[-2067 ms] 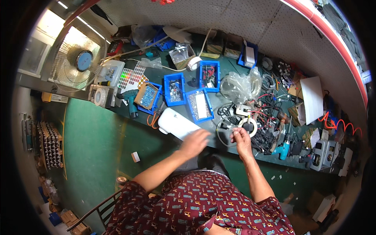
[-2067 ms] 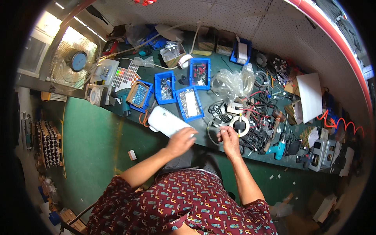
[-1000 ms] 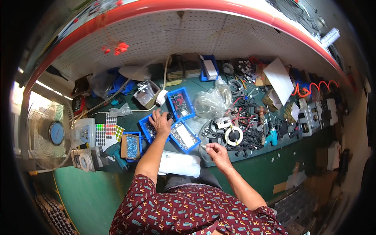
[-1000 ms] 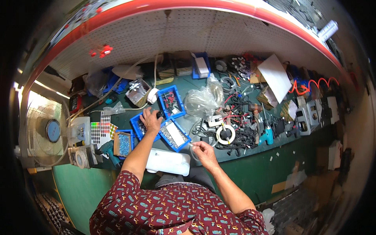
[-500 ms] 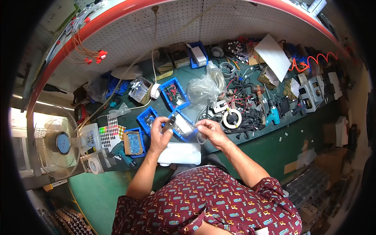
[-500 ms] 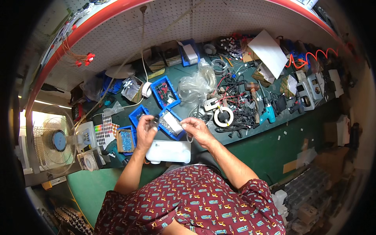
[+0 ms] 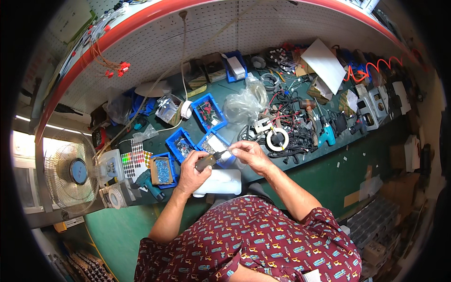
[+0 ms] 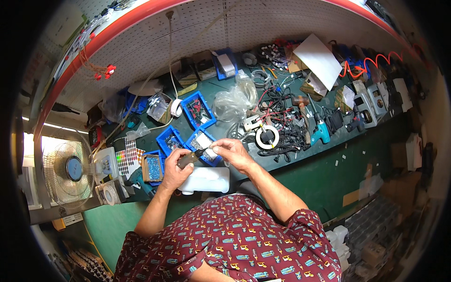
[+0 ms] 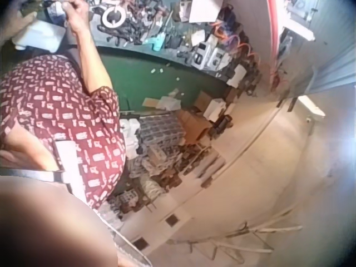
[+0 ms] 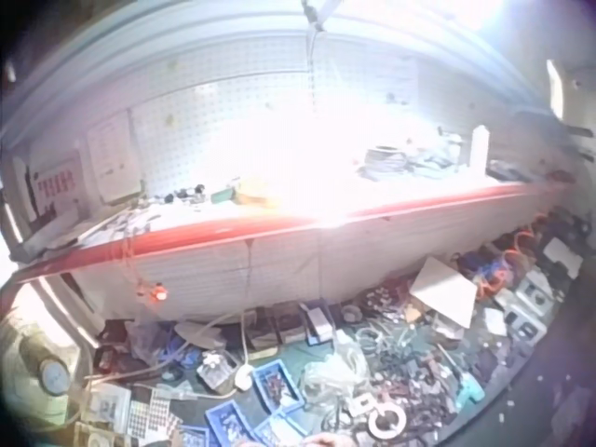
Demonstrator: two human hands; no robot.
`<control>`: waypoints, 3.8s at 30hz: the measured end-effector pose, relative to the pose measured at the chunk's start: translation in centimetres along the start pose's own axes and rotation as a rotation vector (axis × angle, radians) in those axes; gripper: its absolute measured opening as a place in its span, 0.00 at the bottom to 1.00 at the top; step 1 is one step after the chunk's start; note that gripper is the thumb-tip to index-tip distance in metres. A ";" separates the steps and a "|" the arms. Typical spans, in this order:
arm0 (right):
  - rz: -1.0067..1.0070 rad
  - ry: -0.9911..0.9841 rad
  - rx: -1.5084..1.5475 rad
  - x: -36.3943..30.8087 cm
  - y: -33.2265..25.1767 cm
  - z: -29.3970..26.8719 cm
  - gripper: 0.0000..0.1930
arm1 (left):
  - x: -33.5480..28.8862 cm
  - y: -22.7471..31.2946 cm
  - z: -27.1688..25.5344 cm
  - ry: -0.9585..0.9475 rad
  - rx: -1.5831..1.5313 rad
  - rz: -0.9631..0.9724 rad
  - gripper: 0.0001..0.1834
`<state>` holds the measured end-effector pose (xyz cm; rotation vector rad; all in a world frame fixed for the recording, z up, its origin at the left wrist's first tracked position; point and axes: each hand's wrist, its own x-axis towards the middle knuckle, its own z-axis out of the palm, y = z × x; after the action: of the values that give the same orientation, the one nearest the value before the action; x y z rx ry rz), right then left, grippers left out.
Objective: The person is assembling a white plastic device, likely an electronic component. They use a screwdriver to attach a black component to the white casing, then use scissors to cut a piece of tape and secure the component. The person also handles a roll of tape and a plastic bag containing small parts.
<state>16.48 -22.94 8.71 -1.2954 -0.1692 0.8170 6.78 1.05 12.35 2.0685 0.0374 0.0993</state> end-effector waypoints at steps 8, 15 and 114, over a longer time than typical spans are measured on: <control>-0.093 -0.006 -0.219 -0.4 -1.0 -0.3 0.14 | 0.9 2.0 -1.8 -0.075 0.146 0.085 0.18; -0.033 -0.024 -0.232 -0.9 -1.3 -0.2 0.16 | 0.5 2.1 -1.9 -0.089 0.177 0.081 0.18; -0.276 -0.066 -0.691 4.5 15.3 8.5 0.06 | -5.7 -16.0 3.9 0.100 0.437 -0.252 0.10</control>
<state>8.38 -12.88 -3.87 -1.8359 -0.7152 0.5763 1.72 4.92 -3.91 2.4731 0.4116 0.0406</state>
